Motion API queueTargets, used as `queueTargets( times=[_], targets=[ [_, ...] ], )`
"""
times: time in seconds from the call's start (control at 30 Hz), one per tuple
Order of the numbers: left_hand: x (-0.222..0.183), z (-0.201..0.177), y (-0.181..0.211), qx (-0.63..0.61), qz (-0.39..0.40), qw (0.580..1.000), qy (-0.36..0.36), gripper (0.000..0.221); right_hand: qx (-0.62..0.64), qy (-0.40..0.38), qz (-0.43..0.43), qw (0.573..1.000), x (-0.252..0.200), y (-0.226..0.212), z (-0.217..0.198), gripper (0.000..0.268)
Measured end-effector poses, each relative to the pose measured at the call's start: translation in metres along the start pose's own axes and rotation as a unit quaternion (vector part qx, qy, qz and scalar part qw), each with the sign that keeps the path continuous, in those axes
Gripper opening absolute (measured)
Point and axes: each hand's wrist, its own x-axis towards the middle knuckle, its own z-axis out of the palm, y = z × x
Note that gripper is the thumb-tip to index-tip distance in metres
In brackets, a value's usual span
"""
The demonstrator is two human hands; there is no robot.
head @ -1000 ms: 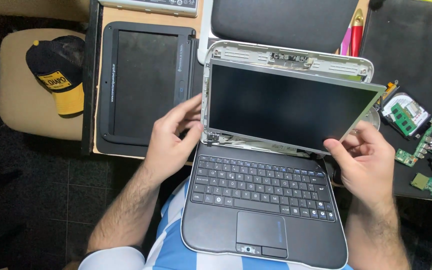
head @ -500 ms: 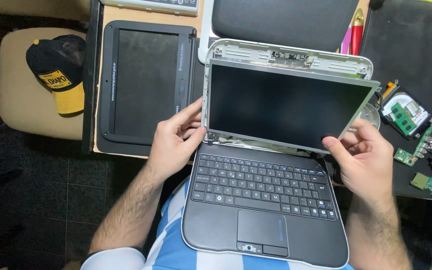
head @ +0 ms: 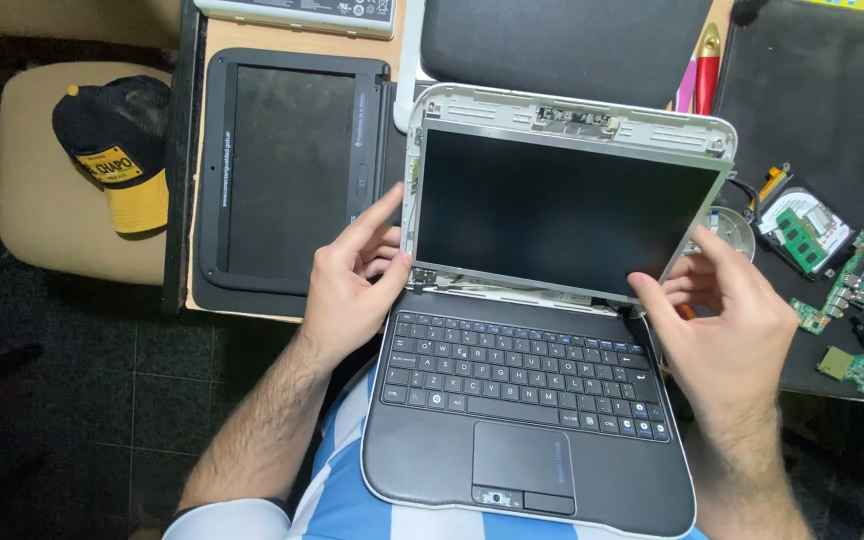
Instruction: Disassembling a laptop to remove the keyboard, trackpad assembly, and screen components using a screwdriver and manual prying.
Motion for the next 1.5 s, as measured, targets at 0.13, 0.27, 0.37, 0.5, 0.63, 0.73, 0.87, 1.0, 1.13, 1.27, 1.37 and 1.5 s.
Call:
queueTargets(
  times=[0.13, 0.27, 0.37, 0.5, 0.63, 0.73, 0.87, 1.0, 1.13, 1.27, 1.37, 1.5],
  targets=[
    [0.000, 0.001, -0.004, 0.006, 0.009, 1.000, 0.004, 0.076, -0.110, 0.021, -0.042, 0.993, -0.006, 0.017, 0.005, 0.072],
    [0.000, 0.001, -0.003, 0.013, 0.015, 1.000, 0.002, 0.076, -0.117, 0.000, -0.027, 0.993, -0.003, 0.015, 0.005, 0.080],
    [-0.001, -0.003, 0.001, 0.041, 0.038, 0.998, -0.008, 0.074, -0.078, 0.001, -0.017, 0.997, 0.000, 0.008, 0.004, 0.079],
    [0.002, -0.001, 0.007, 0.086, 0.102, 0.991, -0.014, 0.058, 0.024, -0.023, 0.083, 0.996, -0.005, 0.008, 0.003, 0.066],
    [0.007, 0.001, 0.006, 0.055, 0.071, 0.996, -0.008, 0.067, 0.137, -0.003, 0.168, 0.976, -0.005, 0.026, 0.009, 0.062],
    [0.006, 0.002, 0.012, 0.063, 0.078, 0.995, -0.007, 0.070, 0.223, -0.007, 0.224, 0.949, -0.006, 0.041, 0.012, 0.061],
    [0.005, 0.003, 0.010, 0.061, 0.073, 0.995, -0.006, 0.073, 0.240, -0.045, 0.225, 0.943, 0.000, 0.040, 0.006, 0.063],
    [0.005, 0.002, 0.003, 0.065, 0.067, 0.996, -0.008, 0.073, 0.261, -0.108, 0.244, 0.928, 0.003, 0.046, -0.008, 0.070],
    [0.006, 0.003, 0.008, 0.071, 0.064, 0.995, -0.012, 0.073, 0.273, -0.118, 0.250, 0.921, 0.005, 0.047, -0.010, 0.065],
    [0.005, -0.001, -0.006, 0.075, 0.047, 0.996, -0.015, 0.075, 0.272, -0.129, 0.254, 0.919, 0.006, 0.046, -0.008, 0.075],
    [0.008, -0.001, -0.009, 0.070, 0.038, 0.997, -0.017, 0.076, 0.261, -0.133, 0.250, 0.923, 0.008, 0.045, -0.005, 0.077],
    [0.008, -0.002, -0.006, 0.059, 0.044, 0.997, -0.021, 0.077, 0.247, -0.141, 0.244, 0.927, 0.007, 0.047, -0.006, 0.074]
  ],
)
